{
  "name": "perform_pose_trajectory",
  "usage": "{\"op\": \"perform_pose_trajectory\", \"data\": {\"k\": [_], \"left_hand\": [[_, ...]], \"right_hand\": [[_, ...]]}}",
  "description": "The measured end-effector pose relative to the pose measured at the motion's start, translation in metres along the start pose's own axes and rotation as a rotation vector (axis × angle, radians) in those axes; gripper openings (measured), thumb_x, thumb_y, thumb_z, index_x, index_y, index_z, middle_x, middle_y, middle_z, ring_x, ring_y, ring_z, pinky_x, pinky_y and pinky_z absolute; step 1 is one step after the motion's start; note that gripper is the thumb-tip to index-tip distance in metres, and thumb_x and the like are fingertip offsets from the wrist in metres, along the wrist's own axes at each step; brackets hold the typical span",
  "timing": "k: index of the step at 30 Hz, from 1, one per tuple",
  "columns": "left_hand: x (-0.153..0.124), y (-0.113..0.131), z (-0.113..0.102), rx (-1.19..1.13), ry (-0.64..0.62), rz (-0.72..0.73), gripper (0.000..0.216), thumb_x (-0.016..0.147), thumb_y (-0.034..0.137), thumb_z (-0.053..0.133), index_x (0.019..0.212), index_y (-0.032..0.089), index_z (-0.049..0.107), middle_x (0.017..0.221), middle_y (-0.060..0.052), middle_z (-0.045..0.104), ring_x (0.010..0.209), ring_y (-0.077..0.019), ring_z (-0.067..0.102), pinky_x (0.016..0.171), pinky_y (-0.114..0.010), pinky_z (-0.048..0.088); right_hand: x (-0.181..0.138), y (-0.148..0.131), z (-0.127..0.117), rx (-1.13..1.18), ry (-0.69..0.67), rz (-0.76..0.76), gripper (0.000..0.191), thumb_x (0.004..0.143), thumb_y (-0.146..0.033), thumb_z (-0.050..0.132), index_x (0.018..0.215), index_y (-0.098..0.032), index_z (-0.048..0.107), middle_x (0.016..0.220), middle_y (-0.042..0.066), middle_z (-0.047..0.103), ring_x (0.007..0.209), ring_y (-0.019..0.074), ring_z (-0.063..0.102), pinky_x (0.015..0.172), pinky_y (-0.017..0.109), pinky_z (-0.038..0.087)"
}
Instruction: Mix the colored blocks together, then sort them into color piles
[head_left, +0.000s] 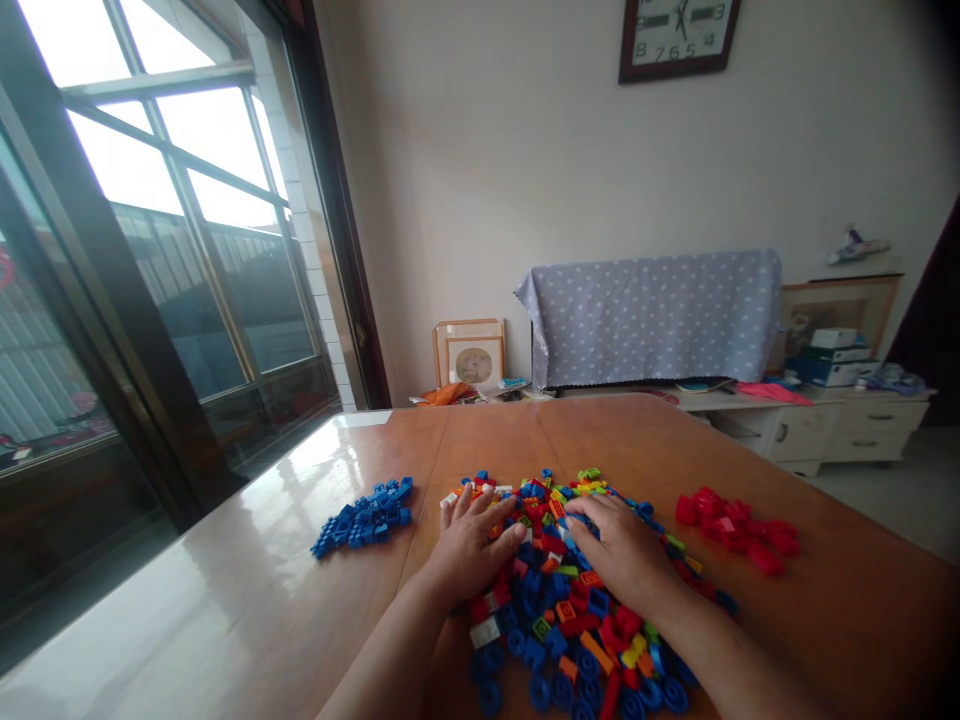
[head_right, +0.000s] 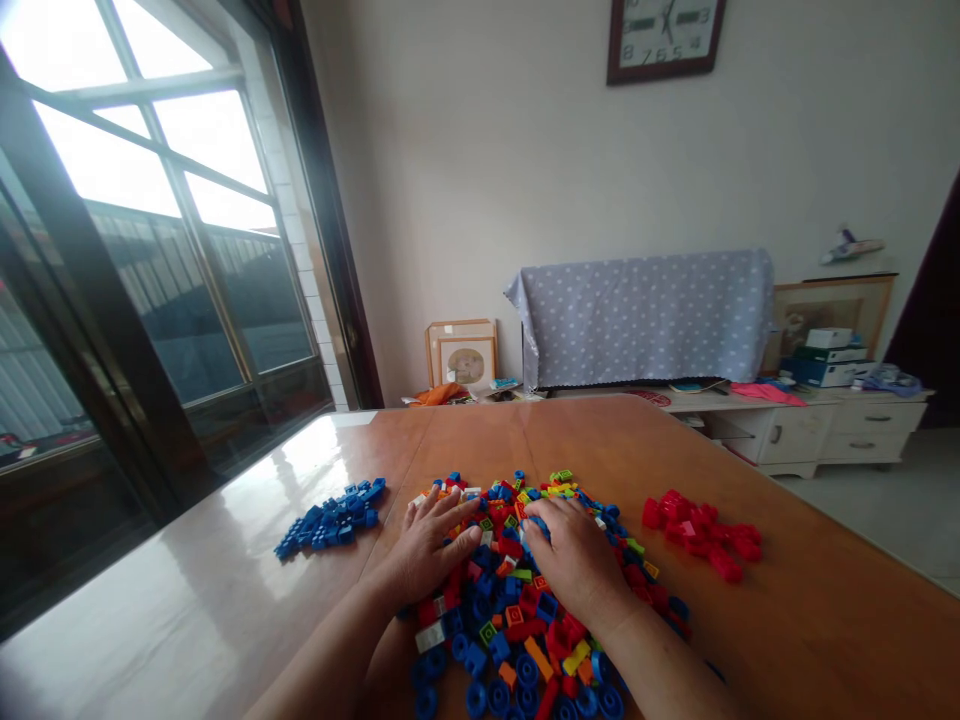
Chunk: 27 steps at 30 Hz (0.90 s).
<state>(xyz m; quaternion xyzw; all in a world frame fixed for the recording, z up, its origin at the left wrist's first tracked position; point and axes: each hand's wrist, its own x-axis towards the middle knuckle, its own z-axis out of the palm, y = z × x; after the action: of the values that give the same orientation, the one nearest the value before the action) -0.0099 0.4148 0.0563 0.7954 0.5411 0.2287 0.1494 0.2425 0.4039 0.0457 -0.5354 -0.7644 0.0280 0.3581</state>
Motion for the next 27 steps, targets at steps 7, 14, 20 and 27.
{"op": "perform_pose_trajectory", "data": {"k": [7,14,20,27], "left_hand": [[-0.005,0.007,-0.003,-0.044,0.013,0.112,0.049,0.091,0.069,0.05,0.127,0.041,0.068,0.148,-0.001,0.055,0.143,-0.035,0.036,0.122,-0.059,0.008],[-0.002,0.002,-0.008,-0.208,0.194,0.116,0.042,0.091,0.06,0.057,0.11,0.028,0.077,0.122,-0.009,0.065,0.115,-0.0274,0.058,0.106,-0.044,0.041],[0.007,-0.034,-0.015,-0.47,0.508,-0.184,0.031,0.086,0.047,0.061,0.082,0.018,0.07,0.084,-0.004,0.066,0.078,-0.0173,0.062,0.072,-0.028,0.05],[0.003,-0.081,-0.033,-0.295,0.676,-0.468,0.014,0.082,0.029,0.058,0.093,0.02,0.061,0.079,-0.001,0.066,0.069,-0.0169,0.062,0.064,-0.026,0.045]], "right_hand": [[-0.001,0.005,0.002,0.019,-0.017,-0.001,0.025,0.096,-0.034,0.049,0.104,-0.023,0.07,0.107,0.006,0.072,0.107,0.0243,0.062,0.094,0.037,0.046],[-0.001,0.011,0.007,0.024,-0.009,-0.025,0.025,0.096,-0.035,0.049,0.104,-0.024,0.07,0.107,0.005,0.073,0.104,0.0248,0.063,0.093,0.039,0.047],[-0.002,0.012,0.008,0.041,0.004,-0.022,0.026,0.096,-0.037,0.049,0.105,-0.024,0.07,0.11,0.007,0.073,0.107,0.0259,0.063,0.095,0.041,0.047],[-0.002,0.013,0.008,0.048,-0.007,-0.026,0.026,0.095,-0.037,0.049,0.104,-0.025,0.07,0.11,0.006,0.073,0.108,0.0259,0.063,0.095,0.041,0.047]]}}
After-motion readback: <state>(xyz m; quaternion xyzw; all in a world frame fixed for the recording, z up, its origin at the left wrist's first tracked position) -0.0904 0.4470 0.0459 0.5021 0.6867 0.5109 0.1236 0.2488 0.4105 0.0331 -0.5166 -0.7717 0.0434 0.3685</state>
